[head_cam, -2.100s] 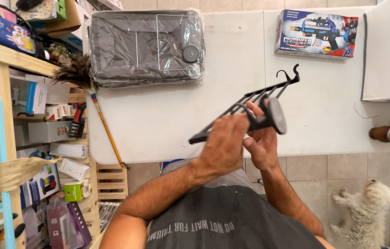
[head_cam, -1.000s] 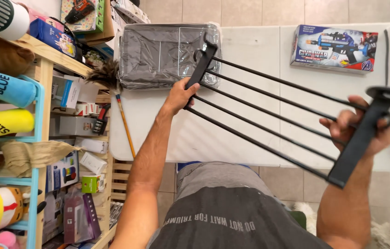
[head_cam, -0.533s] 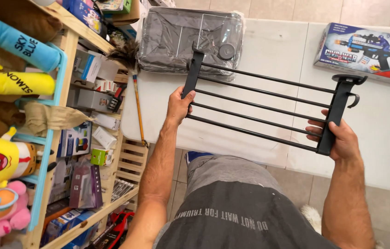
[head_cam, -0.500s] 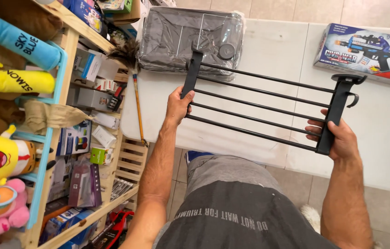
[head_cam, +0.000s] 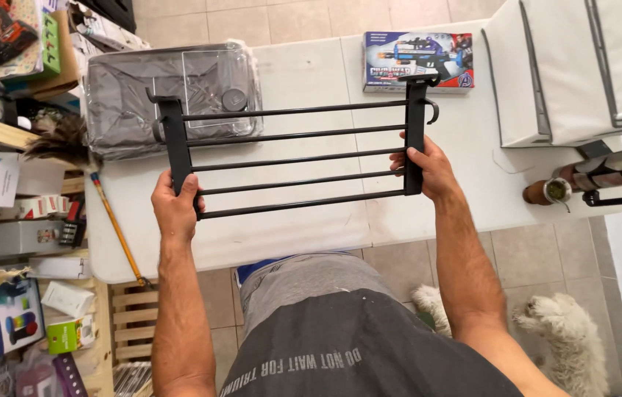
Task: The person assembles a small black shoe rack by attaching several plastic caps and horizontal metal bars to the side frames by hand.
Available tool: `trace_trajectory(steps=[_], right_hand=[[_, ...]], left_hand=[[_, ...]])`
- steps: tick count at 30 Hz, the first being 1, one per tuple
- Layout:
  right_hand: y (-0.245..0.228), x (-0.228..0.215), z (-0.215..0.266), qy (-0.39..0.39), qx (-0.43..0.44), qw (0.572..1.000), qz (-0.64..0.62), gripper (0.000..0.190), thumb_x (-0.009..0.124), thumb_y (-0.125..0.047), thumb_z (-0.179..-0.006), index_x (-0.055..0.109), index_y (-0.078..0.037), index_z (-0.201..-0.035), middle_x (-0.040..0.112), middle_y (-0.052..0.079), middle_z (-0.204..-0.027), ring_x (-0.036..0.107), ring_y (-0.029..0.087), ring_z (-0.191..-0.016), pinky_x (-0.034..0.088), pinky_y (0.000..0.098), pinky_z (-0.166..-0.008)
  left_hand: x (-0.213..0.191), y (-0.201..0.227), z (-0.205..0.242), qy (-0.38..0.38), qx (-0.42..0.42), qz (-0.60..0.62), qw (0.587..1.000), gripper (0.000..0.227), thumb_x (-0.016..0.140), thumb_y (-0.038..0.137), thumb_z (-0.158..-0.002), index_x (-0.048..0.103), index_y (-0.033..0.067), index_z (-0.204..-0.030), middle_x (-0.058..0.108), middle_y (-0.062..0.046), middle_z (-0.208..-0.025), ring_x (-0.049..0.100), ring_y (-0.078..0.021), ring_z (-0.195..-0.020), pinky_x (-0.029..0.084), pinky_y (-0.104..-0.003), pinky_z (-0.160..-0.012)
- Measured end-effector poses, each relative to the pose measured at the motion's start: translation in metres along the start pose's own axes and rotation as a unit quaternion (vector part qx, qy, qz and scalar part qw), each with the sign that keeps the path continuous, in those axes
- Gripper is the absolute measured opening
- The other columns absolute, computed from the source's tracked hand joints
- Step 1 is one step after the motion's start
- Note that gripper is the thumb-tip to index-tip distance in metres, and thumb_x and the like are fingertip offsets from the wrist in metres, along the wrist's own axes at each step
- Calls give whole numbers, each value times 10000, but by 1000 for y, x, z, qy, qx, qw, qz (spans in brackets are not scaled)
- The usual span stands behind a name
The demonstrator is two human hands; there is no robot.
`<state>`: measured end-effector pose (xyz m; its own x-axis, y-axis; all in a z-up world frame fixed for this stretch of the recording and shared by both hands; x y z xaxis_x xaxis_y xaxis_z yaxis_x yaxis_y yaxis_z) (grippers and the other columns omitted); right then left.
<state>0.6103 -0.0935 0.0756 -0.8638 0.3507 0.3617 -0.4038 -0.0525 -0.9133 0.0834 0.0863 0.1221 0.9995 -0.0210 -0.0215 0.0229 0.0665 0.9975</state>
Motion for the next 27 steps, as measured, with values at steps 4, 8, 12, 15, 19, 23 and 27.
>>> trace_trajectory(steps=[4, 8, 12, 15, 19, 23, 27], right_hand=[[-15, -28, -12, -15, -27, 999, -12, 562, 636, -303, -915, 541, -178, -1455, 723, 221, -1176, 758, 331, -1023, 637, 453, -801], [-50, -66, -28, -17, -67, 997, -34, 584, 544, -519, -951, 519, -259, -1473, 694, 121, -1330, 711, 299, -1184, 590, 514, -968], [-83, -99, -19, 190, -80, 977, 43, 502, 464, -531, -1070, 488, -154, -1401, 700, 156, -1270, 744, 315, -1114, 648, 475, -899], [-82, -93, -8, 260, -103, 955, 103, 409, 505, -418, -1103, 499, -106, -1367, 709, 159, -1211, 767, 279, -995, 675, 397, -792], [-67, -26, 4, 201, -157, 959, 125, 322, 608, -255, -1091, 508, -57, -1323, 693, 179, -1172, 744, 260, -934, 647, 334, -746], [-71, 82, 36, 101, -195, 966, 133, 311, 590, -100, -1042, 531, 17, -1324, 683, 235, -1166, 725, 297, -972, 633, 367, -803], [-96, 189, 78, -34, -243, 961, 124, 781, 728, -305, -917, 365, 18, -1528, 540, 248, -1461, 569, 369, -1303, 540, 463, -1016]], left_hand=[[19, 29, 2, -31, 61, 17, 998, 289, 721, 147, -1028, 592, 18, -1253, 624, -147, -719, 588, -195, -470, 507, -311, -387], [34, 59, 9, -54, 114, 22, 992, 319, 742, 143, -1020, 583, 13, -1263, 621, -154, -714, 578, -195, -465, 488, -313, -402], [48, 91, 26, -46, 178, -16, 983, 358, 770, 132, -1003, 589, 7, -1284, 633, -150, -751, 602, -209, -509, 497, -307, -452], [65, 111, 54, -36, 187, -42, 981, 388, 781, 145, -974, 599, 22, -1293, 619, -118, -776, 592, -188, -575, 503, -298, -513], [94, 111, 80, -36, 203, -79, 975, 444, 789, 118, -921, 630, 15, -1323, 656, -187, -985, 587, -226, -846, 541, -392, -781], [141, 143, 110, -55, 211, -76, 973, 443, 736, 91, -941, 598, -11, -1349, 641, -238, -1095, 606, -293, -959, 522, -447, -868], [197, 159, 139, -116, 270, -65, 954, 471, 697, 66, -952, 579, 21, -1406, 595, -193, -1134, 618, -373, -1028, 508, -457, -928]])
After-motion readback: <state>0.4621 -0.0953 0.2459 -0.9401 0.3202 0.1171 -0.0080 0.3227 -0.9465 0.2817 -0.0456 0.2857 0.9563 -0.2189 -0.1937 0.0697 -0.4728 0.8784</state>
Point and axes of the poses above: each hand's wrist, its own z-axis away from the middle knuckle, its own x-axis out of the palm, y = z × x, the point moved 10 cm from there along -z, towards the middle knuckle
